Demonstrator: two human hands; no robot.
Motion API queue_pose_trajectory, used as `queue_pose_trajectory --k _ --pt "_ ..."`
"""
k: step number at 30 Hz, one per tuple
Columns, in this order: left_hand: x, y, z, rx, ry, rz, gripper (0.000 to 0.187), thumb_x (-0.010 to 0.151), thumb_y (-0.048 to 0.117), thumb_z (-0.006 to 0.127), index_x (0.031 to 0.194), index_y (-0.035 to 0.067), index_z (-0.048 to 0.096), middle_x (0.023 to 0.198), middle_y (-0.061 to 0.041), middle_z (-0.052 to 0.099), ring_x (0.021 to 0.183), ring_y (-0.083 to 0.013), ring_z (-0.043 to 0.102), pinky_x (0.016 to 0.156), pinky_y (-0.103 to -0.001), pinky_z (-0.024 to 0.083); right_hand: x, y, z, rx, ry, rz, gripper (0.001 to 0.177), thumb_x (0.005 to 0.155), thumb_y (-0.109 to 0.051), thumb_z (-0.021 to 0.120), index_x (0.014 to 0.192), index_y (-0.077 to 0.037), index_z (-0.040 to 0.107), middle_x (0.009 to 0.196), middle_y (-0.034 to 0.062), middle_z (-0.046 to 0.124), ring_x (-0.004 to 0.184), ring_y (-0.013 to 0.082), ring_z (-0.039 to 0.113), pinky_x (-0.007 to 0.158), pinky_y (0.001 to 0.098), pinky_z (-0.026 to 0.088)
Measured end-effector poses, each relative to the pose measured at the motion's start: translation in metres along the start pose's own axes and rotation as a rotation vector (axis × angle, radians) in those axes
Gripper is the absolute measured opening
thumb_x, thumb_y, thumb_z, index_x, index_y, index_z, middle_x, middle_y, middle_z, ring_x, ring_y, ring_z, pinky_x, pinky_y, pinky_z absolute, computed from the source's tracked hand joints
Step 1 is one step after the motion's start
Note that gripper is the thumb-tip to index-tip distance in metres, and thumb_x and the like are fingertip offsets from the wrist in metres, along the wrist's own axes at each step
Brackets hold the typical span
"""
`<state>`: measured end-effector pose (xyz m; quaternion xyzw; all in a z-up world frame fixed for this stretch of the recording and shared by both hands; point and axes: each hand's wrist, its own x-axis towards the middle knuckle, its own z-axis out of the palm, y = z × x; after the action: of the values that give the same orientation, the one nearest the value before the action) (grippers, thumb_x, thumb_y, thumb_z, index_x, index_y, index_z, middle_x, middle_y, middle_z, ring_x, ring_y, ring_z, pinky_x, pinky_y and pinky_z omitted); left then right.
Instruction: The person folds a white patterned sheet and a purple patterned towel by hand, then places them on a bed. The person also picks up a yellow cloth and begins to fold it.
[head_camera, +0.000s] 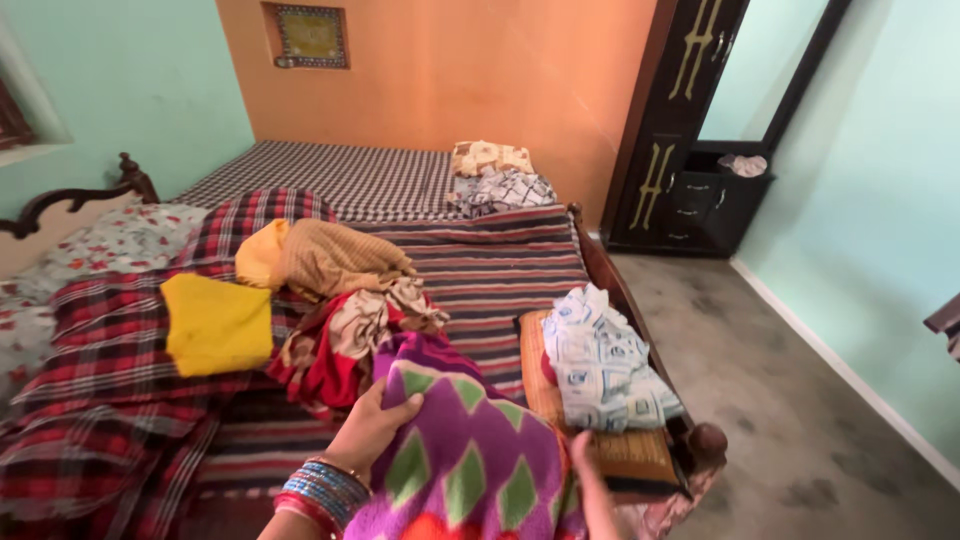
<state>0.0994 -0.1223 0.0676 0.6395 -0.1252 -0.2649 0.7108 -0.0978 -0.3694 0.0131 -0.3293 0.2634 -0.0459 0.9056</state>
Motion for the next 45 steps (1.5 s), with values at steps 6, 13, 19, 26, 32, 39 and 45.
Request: queue_pose_trajectory --k 6,13,19,26,32,39,45 --pt "0.101 0.056 0.048 0.144 0.020 0.256 0.079 0.083 0.020 0.079 0.148 0.003 0.037 0.126 -0.012 0.065 0.111 -0.0203 0.065 0.096 -0.036 0.054 0.053 -0.072 0.034 -0.585 0.020 -0.361 0.101 0.074 -0.019 0.084 0.156 -0.015 0.027 0.141 0.0173 0.065 0.126 0.0260 0.066 0.112 0.0400 0.046" --pt "0.230 0.153 0.126 0.205 -0.005 0.622 0.094 0.082 0.016 0.077 0.161 0.007 0.027 0.131 -0.014 0.062 0.115 -0.0216 0.061 0.099 -0.033 0.051 0.107 -0.261 0.096 -0.526 0.102 -0.810 0.080 0.076 -0.007 0.081 0.150 -0.007 0.049 0.133 0.0122 0.067 0.114 0.0203 0.067 0.100 0.0332 0.052" --pt "0.311 0.256 0.219 -0.068 -0.138 0.919 0.077 0.090 0.011 0.071 0.158 0.011 0.035 0.141 -0.008 0.057 0.123 -0.0176 0.059 0.106 -0.032 0.048 0.144 -0.431 0.138 -0.452 -0.041 -1.126 0.076 0.077 -0.003 0.080 0.146 -0.007 0.049 0.128 0.0065 0.067 0.114 0.0166 0.065 0.100 0.0308 0.051" --pt "0.352 0.189 0.262 -0.272 -0.124 0.495 0.067 0.083 0.004 0.070 0.147 0.015 0.052 0.128 -0.012 0.065 0.113 -0.0223 0.065 0.097 -0.035 0.054 0.195 -0.466 0.047 -0.565 -0.035 -0.957 0.075 0.072 -0.003 0.082 0.142 -0.005 0.054 0.124 0.0086 0.070 0.111 0.0192 0.068 0.098 0.0343 0.052" --pt "0.326 -0.059 0.240 -0.004 -0.015 -0.028 0.064 0.076 -0.006 0.072 0.137 0.012 0.061 0.113 -0.014 0.064 0.098 -0.0245 0.067 0.087 -0.036 0.059 0.231 -0.314 -0.169 -0.733 0.166 -0.459 0.074 0.065 -0.001 0.085 0.135 -0.003 0.062 0.116 0.0174 0.075 0.102 0.0275 0.073 0.091 0.0389 0.057" --pt "0.294 -0.163 0.235 0.029 0.109 -0.454 0.079 0.078 0.012 0.079 0.147 0.004 0.041 0.118 -0.025 0.069 0.100 -0.0333 0.069 0.088 -0.041 0.060 0.250 -0.229 -0.276 -0.696 0.004 -0.222 0.084 0.071 -0.021 0.090 0.141 -0.003 0.046 0.131 0.0139 0.064 0.118 0.0212 0.064 0.100 0.0343 0.052" --pt "0.319 -0.114 0.261 0.404 0.296 -0.165 0.102 0.083 0.047 0.079 0.158 0.009 0.022 0.142 -0.021 0.053 0.130 -0.0309 0.057 0.108 -0.039 0.045 0.278 -0.264 -0.201 -0.753 0.427 -0.231 0.084 0.082 -0.024 0.084 0.146 -0.009 0.032 0.122 0.0153 0.065 0.109 0.0230 0.066 0.097 0.0352 0.053"
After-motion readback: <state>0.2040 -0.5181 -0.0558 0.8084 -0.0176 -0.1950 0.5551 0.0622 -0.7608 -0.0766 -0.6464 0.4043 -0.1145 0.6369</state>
